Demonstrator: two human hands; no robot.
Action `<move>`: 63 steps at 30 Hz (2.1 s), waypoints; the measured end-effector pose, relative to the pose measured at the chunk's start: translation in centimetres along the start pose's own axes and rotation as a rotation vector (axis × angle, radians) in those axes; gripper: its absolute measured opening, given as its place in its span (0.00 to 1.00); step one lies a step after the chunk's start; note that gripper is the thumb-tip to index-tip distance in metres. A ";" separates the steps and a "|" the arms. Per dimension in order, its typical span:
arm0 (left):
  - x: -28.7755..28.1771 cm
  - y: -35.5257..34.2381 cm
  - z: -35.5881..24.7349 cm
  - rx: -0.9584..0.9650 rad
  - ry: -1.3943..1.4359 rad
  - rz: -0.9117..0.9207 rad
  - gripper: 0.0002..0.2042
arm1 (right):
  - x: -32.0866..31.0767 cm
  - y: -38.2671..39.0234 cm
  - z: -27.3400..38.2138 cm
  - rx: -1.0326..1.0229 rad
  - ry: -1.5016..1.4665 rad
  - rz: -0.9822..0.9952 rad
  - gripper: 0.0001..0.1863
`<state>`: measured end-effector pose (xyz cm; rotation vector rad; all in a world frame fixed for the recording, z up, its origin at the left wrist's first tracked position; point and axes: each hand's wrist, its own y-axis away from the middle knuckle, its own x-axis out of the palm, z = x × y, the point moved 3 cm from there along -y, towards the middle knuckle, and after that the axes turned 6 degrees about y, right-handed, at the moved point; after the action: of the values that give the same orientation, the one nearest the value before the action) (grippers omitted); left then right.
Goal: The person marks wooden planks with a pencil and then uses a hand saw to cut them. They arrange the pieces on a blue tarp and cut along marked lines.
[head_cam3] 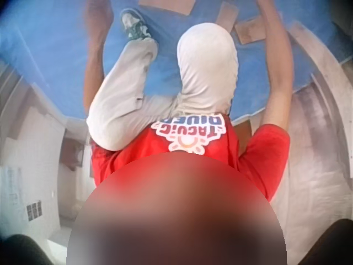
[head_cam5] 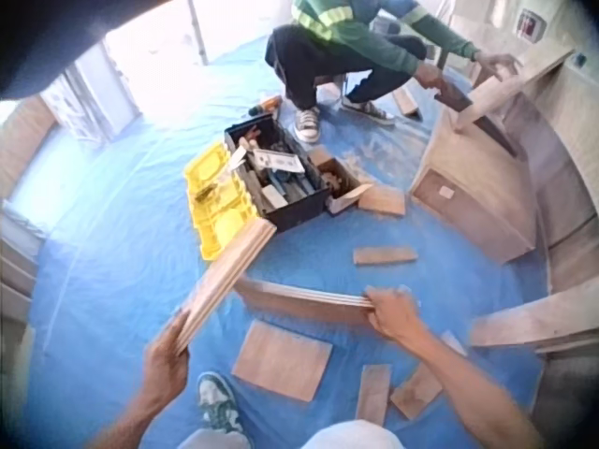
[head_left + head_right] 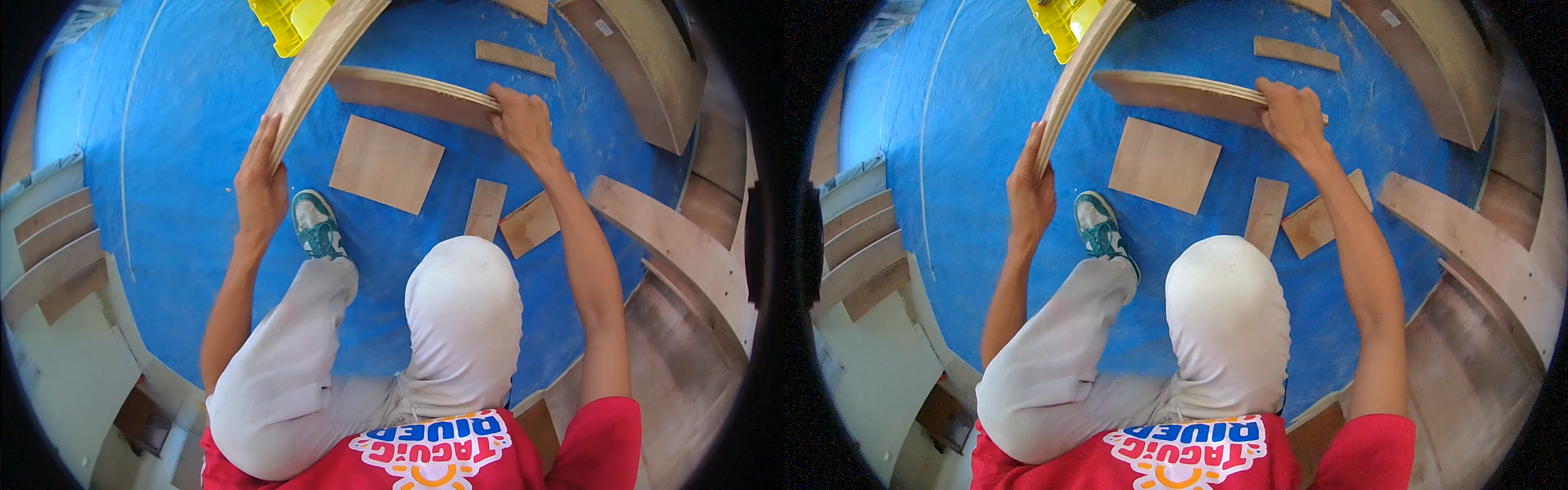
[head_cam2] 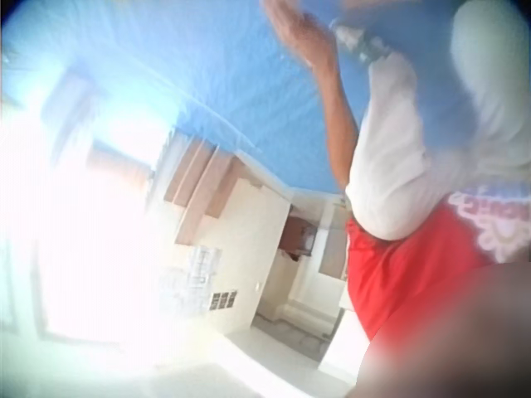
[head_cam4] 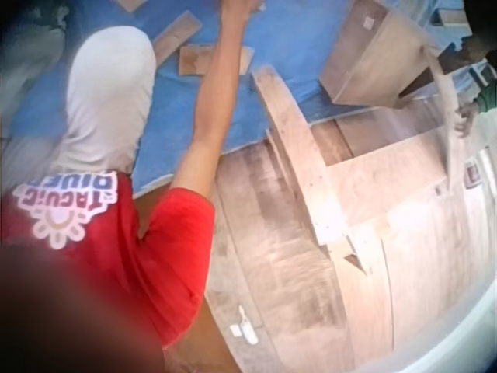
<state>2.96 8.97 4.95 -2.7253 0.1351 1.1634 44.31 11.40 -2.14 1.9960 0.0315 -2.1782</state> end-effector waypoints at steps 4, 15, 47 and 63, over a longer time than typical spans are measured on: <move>3.3 -0.9 -2.6 0.093 -0.126 0.063 0.38 | 0.3 0.3 1.7 -0.064 0.048 -0.124 0.10; 7.8 2.4 -4.3 0.142 -0.585 0.282 0.44 | 2.4 1.9 1.9 0.009 -0.031 -0.247 0.06; 10.5 4.8 -5.0 0.100 -0.329 0.467 0.57 | 13.4 7.6 10.9 0.195 -0.360 0.250 0.49; 10.8 4.6 -6.6 0.144 -0.259 0.501 0.53 | 6.6 15.1 16.3 -0.373 -0.564 -0.144 0.16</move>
<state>14.37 2.98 1.04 -2.4529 0.8674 1.5438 30.03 -6.56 -5.50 1.1763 0.4728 -2.5143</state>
